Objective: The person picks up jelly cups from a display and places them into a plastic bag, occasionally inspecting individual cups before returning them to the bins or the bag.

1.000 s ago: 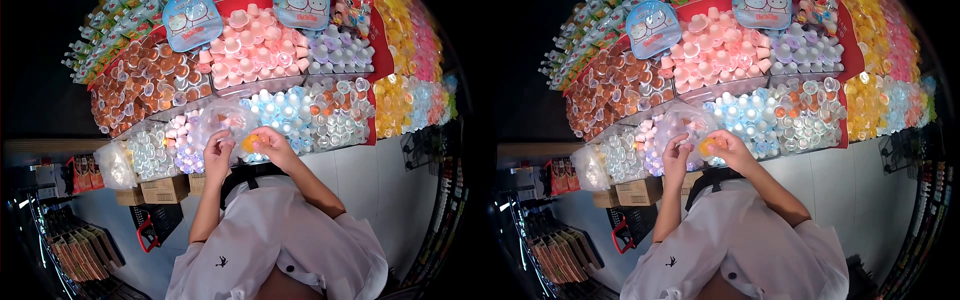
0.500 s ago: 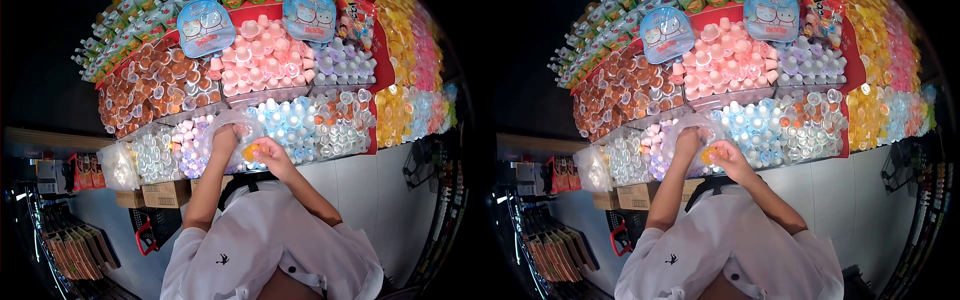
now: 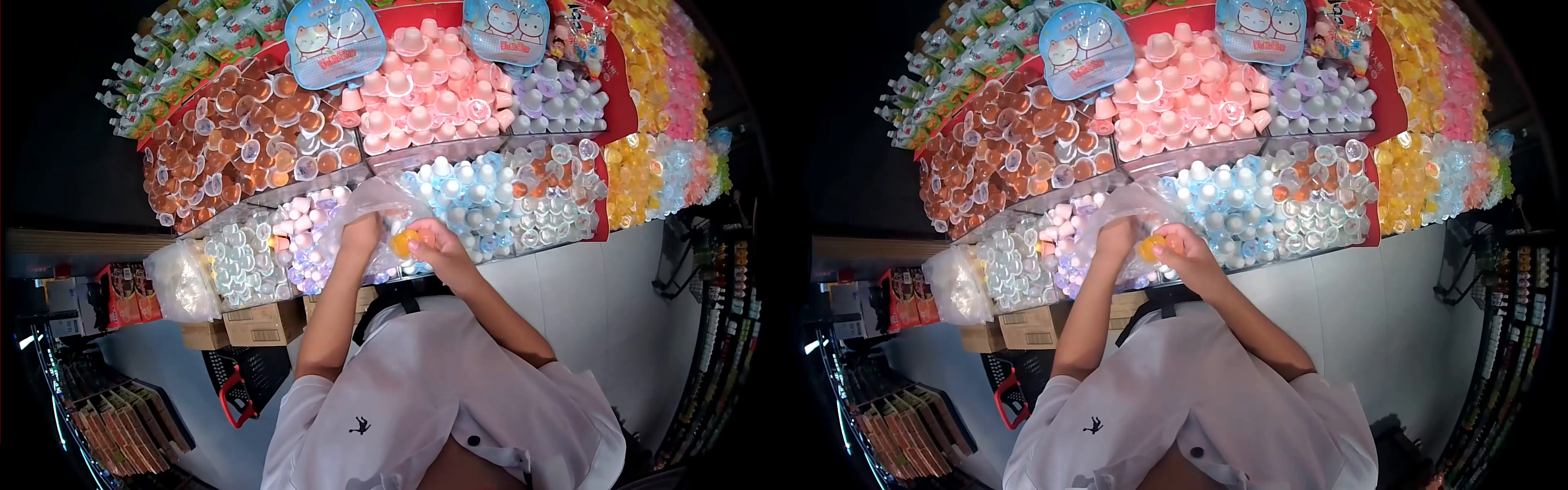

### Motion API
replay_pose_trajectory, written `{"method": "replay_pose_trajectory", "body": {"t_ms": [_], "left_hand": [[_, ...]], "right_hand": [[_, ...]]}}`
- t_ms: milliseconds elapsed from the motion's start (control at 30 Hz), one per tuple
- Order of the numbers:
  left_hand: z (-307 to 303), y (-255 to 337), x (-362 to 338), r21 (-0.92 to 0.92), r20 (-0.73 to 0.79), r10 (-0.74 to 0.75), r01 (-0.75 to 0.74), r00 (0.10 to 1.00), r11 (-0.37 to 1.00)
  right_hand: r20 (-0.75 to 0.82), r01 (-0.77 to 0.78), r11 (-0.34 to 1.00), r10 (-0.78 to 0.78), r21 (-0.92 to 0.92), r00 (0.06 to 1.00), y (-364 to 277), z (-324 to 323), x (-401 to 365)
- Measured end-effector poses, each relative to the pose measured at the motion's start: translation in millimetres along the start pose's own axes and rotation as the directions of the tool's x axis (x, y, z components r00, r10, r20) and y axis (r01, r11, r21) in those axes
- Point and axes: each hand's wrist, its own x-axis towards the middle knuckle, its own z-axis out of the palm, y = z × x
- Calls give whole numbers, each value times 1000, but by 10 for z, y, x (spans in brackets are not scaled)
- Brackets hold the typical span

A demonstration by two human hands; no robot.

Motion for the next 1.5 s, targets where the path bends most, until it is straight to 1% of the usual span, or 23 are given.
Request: {"method": "replay_pose_trajectory", "body": {"t_ms": [67,100,167,233,333,433,533,733,767,833,933,967,1000,1033,1133,1233,1333,1367,1433,1500], "left_hand": [[13,33,-11,-135,-11,4,-5,1000,991],[66,-12,13,-183,-59,41,-51,997,982],[129,-121,89,-89,-17,50,-52,999,995],[105,-173,167,205,158,-43,9,986,979],[181,-176,230,287,14,-39,34,999,957],[202,-170,276,203,-123,63,-37,990,979],[175,-132,277,53,-138,54,-47,989,998],[109,-204,311,59,-151,179,-172,972,983],[74,-205,228,-23,-214,211,-220,954,975],[-256,67,-257,-176,-342,248,-320,907,931],[-460,248,-649,-128,-381,186,-250,906,960],[-598,352,-719,-175,-216,50,-89,975,980],[-820,541,-799,-196,-41,-88,78,995,978],[-929,625,-844,-189,136,-220,243,966,951],[-772,426,-1027,-350,6,-87,83,996,933],[-621,445,-1155,-565,-156,-99,-7,983,825],[-496,410,-1189,-583,-258,-58,-108,964,805],[-489,393,-1189,-555,-273,-48,-116,961,824],[-506,380,-1196,-579,-278,-46,-129,960,805],[-551,394,-1196,-569,-307,-21,-166,952,805]], "right_hand": [[-23,-2,1000,2,-18,1000,48,-1,0],[-28,4,1000,-4,-11,1000,84,1,13],[-32,-5,1000,5,0,999,110,1,31],[-32,-38,999,38,12,999,90,25,19],[-21,-7,998,8,56,1000,96,71,11],[-18,-18,998,19,63,1000,37,107,2],[1,-13,996,13,83,1000,37,112,26],[11,-21,996,20,82,1000,25,107,92],[-6,-22,998,22,58,1000,24,107,114],[-38,-29,999,29,13,999,25,128,149],[-51,-41,999,42,32,998,54,150,240],[-48,-48,999,49,15,998,64,146,269],[-45,-55,998,55,-3,997,72,135,296],[-44,-61,998,60,-22,997,75,134,317],[-78,-168,976,180,137,981,74,181,354],[77,-218,865,206,452,976,-67,272,332],[148,-276,851,234,446,961,-16,319,367],[171,-293,842,240,454,956,-5,326,380],[216,-327,822,253,466,943,2,320,407],[224,-332,808,252,487,941,-46,327,410]]}}
